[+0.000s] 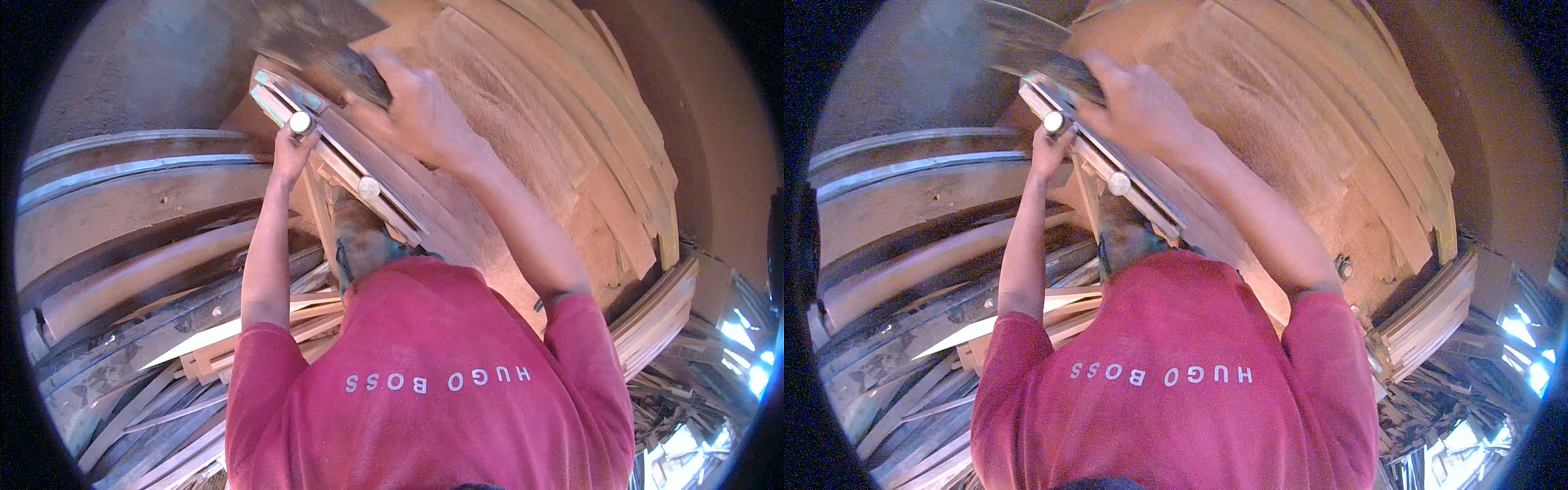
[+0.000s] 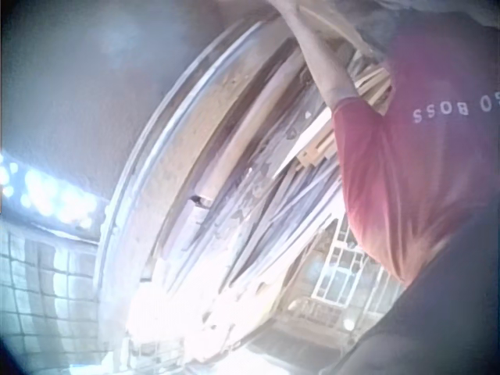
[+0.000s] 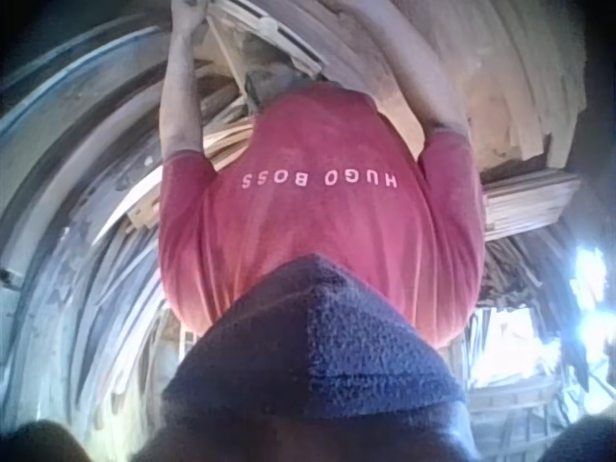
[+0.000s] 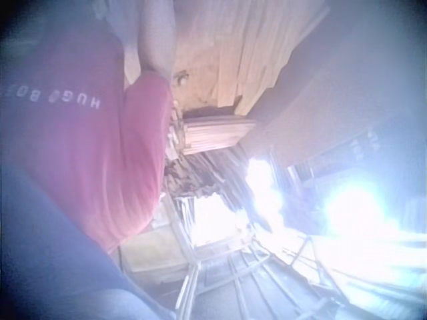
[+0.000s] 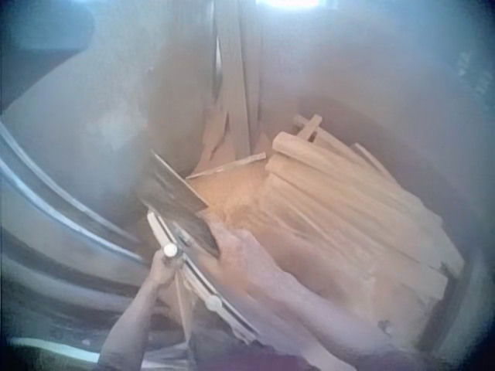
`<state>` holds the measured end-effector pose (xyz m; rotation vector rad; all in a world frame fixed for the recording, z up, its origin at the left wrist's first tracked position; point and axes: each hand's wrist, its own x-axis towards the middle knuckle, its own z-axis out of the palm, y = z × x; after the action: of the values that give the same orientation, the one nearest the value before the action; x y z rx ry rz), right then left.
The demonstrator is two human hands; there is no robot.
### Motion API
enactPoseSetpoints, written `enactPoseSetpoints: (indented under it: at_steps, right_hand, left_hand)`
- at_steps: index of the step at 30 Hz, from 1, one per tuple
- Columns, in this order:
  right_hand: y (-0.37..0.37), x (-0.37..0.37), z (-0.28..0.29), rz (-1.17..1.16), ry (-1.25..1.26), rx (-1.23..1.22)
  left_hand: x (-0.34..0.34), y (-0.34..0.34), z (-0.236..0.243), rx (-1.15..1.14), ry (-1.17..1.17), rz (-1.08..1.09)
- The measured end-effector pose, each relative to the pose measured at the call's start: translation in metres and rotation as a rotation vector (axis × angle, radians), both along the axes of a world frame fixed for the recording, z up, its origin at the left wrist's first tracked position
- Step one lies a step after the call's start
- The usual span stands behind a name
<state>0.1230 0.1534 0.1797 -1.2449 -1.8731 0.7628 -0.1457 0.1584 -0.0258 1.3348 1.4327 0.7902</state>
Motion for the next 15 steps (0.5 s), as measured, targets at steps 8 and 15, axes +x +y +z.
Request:
enactPoseSetpoints:
  at_steps: [8, 15]
  right_hand:
    - [-0.011, -0.022, -0.129, 0.155, -0.266, -0.350]
    - [-0.047, 0.044, -0.119, 0.022, -0.235, -0.464]
  left_hand:
    - [-0.005, 0.002, 0.001, 0.067, 0.075, -0.066]
    - [-0.009, 0.005, -0.024, 0.152, 0.021, -0.003]
